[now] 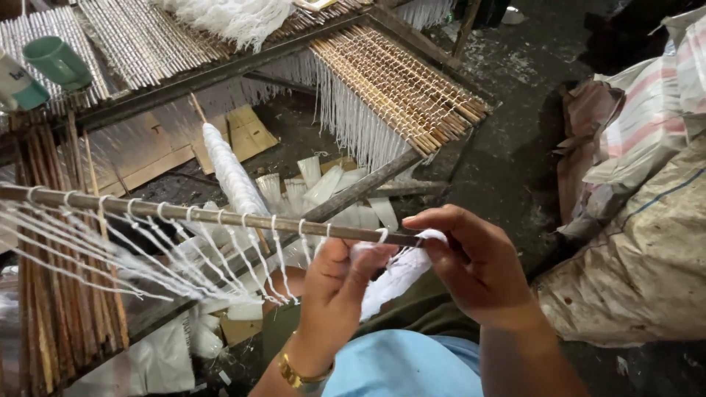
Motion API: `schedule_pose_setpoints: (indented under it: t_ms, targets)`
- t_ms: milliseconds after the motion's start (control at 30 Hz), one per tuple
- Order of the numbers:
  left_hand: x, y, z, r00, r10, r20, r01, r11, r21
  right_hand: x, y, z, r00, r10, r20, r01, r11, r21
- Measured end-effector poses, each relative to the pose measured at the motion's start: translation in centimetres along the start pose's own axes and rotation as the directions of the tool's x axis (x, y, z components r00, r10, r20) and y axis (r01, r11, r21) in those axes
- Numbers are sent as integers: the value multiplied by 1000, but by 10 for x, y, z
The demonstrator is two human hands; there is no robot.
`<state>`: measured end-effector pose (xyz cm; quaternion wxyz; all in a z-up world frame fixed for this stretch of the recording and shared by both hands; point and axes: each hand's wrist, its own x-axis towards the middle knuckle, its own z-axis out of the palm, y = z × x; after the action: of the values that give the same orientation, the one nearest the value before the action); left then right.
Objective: The person ties white fiber bundles onto wooden sticks using a thin white string. They wrap the string around the base of the fibers and the stick, then secure it with knots. The finished bundles are placed on a nearby rack.
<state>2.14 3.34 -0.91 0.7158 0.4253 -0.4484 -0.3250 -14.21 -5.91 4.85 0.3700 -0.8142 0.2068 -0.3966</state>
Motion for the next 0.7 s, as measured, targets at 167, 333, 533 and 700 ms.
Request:
schedule_pose_setpoints:
  t_ms: [167, 333, 533, 700]
  targets:
    - [4, 9, 7, 990, 114, 84, -140, 859, 492, 1, -2, 1, 1000, -27, 11, 27, 1000, -11]
    - [-4, 3, 1, 976, -113, -185, 162, 946, 282, -3, 11, 6, 1000, -12, 3, 11, 988, 153]
    - [-10, -12, 2, 990, -28, -141, 23, 999, -39, 6, -5, 9, 990, -137, 25, 137, 991, 1]
    - [-11, -19, -12, 935, -78, -347, 136, 980, 148, 1, 6, -4, 996, -50, 80, 51, 998, -20]
